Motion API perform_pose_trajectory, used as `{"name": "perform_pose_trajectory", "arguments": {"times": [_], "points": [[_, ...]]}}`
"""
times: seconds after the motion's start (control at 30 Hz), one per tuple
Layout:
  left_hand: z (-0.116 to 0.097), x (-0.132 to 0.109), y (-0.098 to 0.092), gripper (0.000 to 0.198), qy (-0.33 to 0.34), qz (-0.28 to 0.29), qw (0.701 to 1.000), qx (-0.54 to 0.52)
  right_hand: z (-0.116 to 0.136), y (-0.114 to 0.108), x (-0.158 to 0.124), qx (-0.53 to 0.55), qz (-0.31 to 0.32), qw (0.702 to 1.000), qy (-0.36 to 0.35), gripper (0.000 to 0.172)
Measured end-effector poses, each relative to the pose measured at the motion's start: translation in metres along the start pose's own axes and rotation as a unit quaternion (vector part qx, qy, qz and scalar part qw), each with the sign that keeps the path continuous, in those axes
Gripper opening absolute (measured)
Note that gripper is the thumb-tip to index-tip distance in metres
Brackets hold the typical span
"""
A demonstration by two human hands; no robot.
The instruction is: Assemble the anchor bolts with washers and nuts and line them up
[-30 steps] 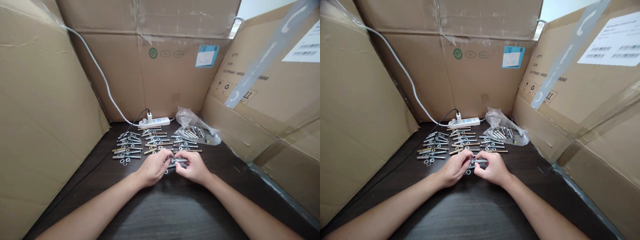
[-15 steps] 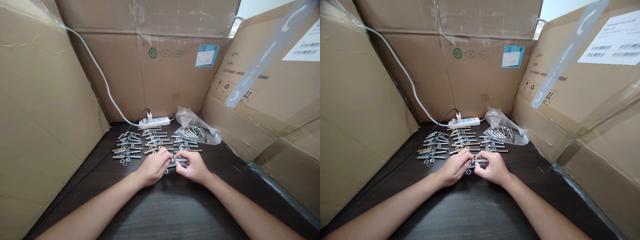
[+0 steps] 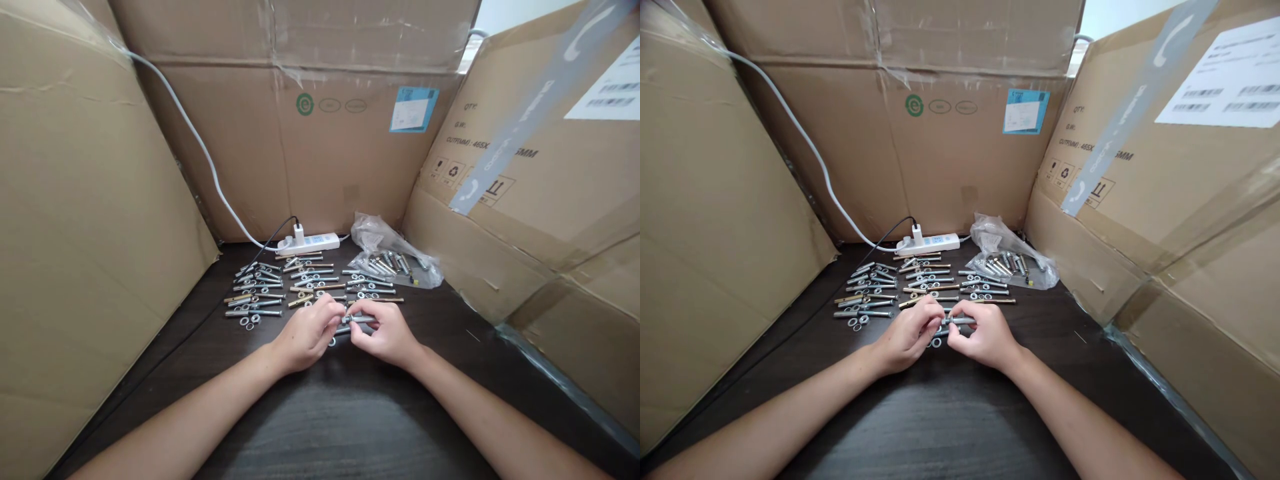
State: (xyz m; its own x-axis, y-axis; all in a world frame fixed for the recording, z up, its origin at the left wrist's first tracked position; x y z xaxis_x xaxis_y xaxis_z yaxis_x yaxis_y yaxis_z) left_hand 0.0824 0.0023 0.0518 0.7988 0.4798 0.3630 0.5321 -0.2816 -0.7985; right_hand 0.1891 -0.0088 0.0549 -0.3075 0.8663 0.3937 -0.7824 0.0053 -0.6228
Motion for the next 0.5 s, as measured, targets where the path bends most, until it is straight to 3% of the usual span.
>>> {"name": "perform_pose_trajectory", "arguments": {"times": [0.5], "points": [[0.0002,0.0035,0.0023,0.019,-0.018,0.038,0.999,0.021,0.0016,-0.0012,0.0003,-0.007,0.001,1.000,0.002,0.011]]}}
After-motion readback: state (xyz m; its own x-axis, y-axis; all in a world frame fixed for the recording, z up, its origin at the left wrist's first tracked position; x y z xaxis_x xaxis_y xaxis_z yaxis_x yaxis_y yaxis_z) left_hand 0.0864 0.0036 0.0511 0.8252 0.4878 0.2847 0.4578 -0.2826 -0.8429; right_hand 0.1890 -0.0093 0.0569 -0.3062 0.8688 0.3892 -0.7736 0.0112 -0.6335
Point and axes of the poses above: each hand's wrist, its own x-axis towards the middle knuckle, its own y-axis out of the palm, z = x × y, the point moved 9 cm from there along x, towards the middle knuckle, and after that the axes turned 8 degrees about z, right-handed, at the moved point
